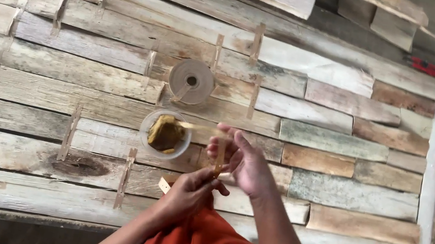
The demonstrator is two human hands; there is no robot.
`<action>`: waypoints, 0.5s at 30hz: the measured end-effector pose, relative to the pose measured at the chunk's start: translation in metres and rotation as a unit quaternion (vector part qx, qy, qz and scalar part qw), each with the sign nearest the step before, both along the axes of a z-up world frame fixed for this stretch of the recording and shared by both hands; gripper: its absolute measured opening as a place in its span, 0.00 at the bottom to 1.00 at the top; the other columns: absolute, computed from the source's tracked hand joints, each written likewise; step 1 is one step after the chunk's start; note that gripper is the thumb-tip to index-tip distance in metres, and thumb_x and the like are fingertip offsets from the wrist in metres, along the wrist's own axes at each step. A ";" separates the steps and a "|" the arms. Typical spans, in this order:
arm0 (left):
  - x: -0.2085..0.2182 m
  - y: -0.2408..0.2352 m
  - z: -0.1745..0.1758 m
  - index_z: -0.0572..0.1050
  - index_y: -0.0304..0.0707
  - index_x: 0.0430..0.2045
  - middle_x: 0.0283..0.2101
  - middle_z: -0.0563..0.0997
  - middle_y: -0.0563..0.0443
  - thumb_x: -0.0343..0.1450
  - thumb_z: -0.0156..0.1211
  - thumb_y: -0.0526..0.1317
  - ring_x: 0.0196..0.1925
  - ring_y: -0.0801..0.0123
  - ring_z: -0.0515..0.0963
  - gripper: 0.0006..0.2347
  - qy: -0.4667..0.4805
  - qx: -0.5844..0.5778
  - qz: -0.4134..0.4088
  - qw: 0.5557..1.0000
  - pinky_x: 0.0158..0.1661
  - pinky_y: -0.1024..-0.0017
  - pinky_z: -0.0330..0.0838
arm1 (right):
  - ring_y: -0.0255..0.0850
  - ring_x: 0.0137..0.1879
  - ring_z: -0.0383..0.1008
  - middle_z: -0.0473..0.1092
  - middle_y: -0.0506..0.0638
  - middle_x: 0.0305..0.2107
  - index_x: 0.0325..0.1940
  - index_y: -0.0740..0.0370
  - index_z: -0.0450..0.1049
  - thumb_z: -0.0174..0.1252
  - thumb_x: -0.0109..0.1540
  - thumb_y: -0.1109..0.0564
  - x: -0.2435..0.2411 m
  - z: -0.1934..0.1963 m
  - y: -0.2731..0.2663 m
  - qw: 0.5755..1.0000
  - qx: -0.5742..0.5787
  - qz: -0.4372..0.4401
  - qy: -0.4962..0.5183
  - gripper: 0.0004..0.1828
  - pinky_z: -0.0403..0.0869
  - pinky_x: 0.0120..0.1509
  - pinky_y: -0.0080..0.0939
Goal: Applying adhesive to thin wooden strips and manually pressing them onto a larger wooden panel to create a decorative or structural surface.
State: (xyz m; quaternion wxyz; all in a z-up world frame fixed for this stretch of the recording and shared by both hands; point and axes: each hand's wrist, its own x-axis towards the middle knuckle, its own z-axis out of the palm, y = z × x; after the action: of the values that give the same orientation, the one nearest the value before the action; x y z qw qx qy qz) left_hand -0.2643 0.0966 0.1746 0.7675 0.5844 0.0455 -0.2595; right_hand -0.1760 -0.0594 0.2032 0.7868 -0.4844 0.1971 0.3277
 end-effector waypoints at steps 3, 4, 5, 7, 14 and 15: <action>-0.013 -0.028 -0.050 0.76 0.33 0.51 0.45 0.87 0.50 0.76 0.53 0.39 0.31 0.70 0.83 0.13 0.048 0.003 -0.057 0.997 0.37 0.75 0.79 | 0.42 0.28 0.76 0.77 0.58 0.39 0.61 0.65 0.68 0.57 0.64 0.63 -0.002 -0.001 -0.030 0.994 -0.021 -0.073 -0.080 0.20 0.77 0.36 0.38; -0.011 -0.030 -0.047 0.76 0.33 0.51 0.45 0.87 0.50 0.76 0.53 0.39 0.31 0.70 0.83 0.13 0.048 0.005 -0.059 0.997 0.37 0.75 0.79 | 0.42 0.28 0.76 0.77 0.58 0.39 0.61 0.65 0.68 0.57 0.64 0.63 -0.004 -0.013 -0.041 0.994 -0.019 -0.075 -0.079 0.20 0.77 0.36 0.38; -0.009 -0.030 -0.044 0.77 0.33 0.52 0.41 0.86 0.42 0.76 0.52 0.45 0.37 0.57 0.83 0.16 0.022 0.093 -0.104 0.990 0.41 0.63 0.77 | 0.40 0.25 0.76 0.78 0.58 0.37 0.59 0.62 0.68 0.58 0.64 0.63 -0.007 -0.025 -0.050 0.987 -0.034 -0.103 -0.122 0.19 0.78 0.31 0.36; -0.017 -0.031 -0.050 0.77 0.33 0.54 0.38 0.85 0.33 0.77 0.52 0.52 0.43 0.44 0.84 0.21 0.000 0.182 -0.147 0.972 0.46 0.51 0.74 | 0.39 0.22 0.75 0.79 0.58 0.36 0.58 0.60 0.69 0.59 0.64 0.63 -0.018 -0.038 -0.068 0.978 -0.045 -0.131 -0.159 0.17 0.78 0.26 0.35; -0.025 0.002 -0.063 0.71 0.40 0.51 0.32 0.82 0.32 0.73 0.40 0.56 0.37 0.38 0.84 0.22 -0.120 0.484 -0.348 0.794 0.37 0.46 0.76 | 0.34 0.18 0.70 0.77 0.54 0.33 0.48 0.57 0.74 0.54 0.67 0.61 -0.018 -0.023 -0.106 0.924 -0.197 -0.227 -0.236 0.06 0.71 0.22 0.26; -0.024 0.008 -0.073 0.84 0.50 0.36 0.35 0.86 0.43 0.73 0.26 0.71 0.43 0.47 0.86 0.35 0.051 0.564 -0.292 0.771 0.39 0.53 0.78 | 0.33 0.18 0.69 0.77 0.54 0.32 0.47 0.57 0.74 0.53 0.67 0.61 -0.020 -0.020 -0.102 0.922 -0.206 -0.221 -0.242 0.06 0.72 0.23 0.27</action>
State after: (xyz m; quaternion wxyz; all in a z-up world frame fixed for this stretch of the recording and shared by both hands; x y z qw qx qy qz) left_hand -0.2878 0.1050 0.1014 0.1842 0.8832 0.0499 -0.4284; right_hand -0.1961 -0.1616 0.1829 0.7455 -0.6448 0.1657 -0.0301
